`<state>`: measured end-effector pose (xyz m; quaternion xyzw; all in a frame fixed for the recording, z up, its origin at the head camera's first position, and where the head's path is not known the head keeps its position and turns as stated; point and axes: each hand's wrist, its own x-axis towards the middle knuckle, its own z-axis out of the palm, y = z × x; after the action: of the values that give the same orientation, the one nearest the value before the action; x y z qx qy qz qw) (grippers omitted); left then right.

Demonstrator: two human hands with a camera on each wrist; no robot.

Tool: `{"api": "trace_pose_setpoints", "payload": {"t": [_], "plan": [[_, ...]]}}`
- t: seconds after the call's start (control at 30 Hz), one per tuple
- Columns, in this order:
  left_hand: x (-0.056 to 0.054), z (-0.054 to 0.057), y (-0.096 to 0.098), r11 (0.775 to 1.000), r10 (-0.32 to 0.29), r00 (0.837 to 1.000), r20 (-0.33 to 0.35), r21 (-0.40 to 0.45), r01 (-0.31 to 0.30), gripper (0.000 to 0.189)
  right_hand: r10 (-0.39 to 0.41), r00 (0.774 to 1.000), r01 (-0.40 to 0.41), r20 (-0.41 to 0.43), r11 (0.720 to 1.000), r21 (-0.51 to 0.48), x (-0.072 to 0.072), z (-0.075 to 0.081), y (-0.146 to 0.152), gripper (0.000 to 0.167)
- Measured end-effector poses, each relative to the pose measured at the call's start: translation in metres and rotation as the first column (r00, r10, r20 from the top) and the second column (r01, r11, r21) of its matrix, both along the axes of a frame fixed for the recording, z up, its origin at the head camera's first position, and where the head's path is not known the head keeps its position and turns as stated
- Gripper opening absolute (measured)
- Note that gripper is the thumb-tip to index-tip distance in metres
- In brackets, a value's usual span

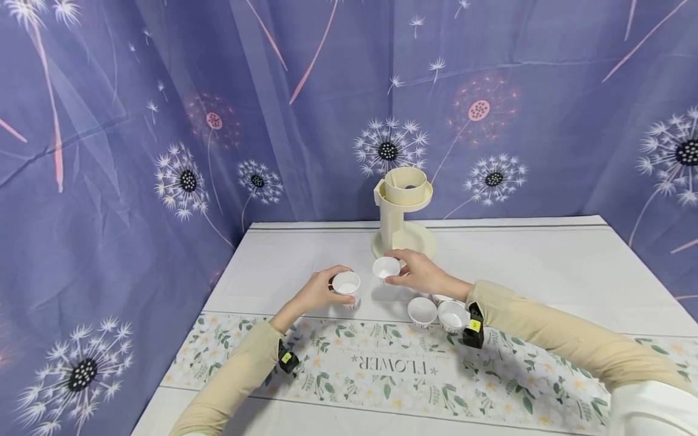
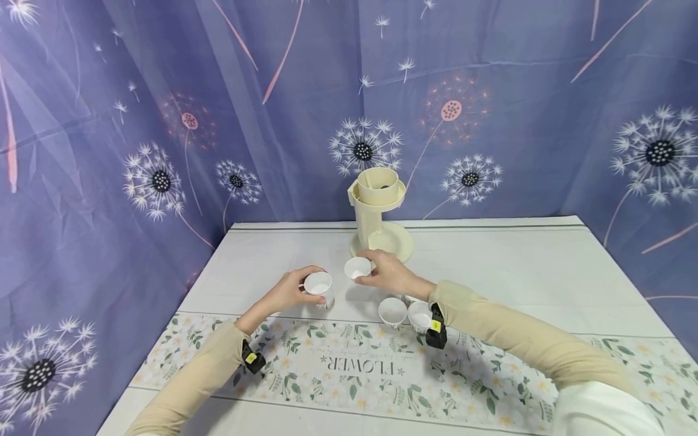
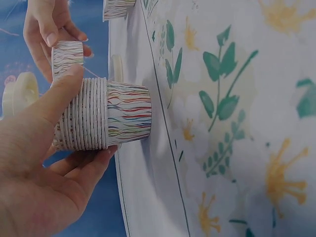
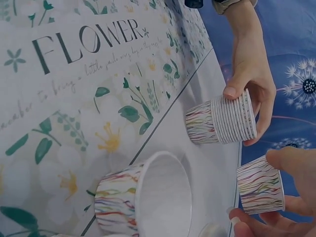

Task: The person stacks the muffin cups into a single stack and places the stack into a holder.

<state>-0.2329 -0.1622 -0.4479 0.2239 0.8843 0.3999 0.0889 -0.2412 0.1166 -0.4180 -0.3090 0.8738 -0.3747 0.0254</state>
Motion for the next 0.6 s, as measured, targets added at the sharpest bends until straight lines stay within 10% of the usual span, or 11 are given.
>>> {"api": "trace_pose_setpoints", "payload": {"t": [0.6], "plan": [[0.000, 0.000, -0.002, 1.000, -0.001, 1.000, 0.021, 0.004, 0.001, 0.072, -0.018, 1.000, 0.018, 0.012, 1.000, -0.015, 0.004, 0.007, -0.012, 0.062]]}}
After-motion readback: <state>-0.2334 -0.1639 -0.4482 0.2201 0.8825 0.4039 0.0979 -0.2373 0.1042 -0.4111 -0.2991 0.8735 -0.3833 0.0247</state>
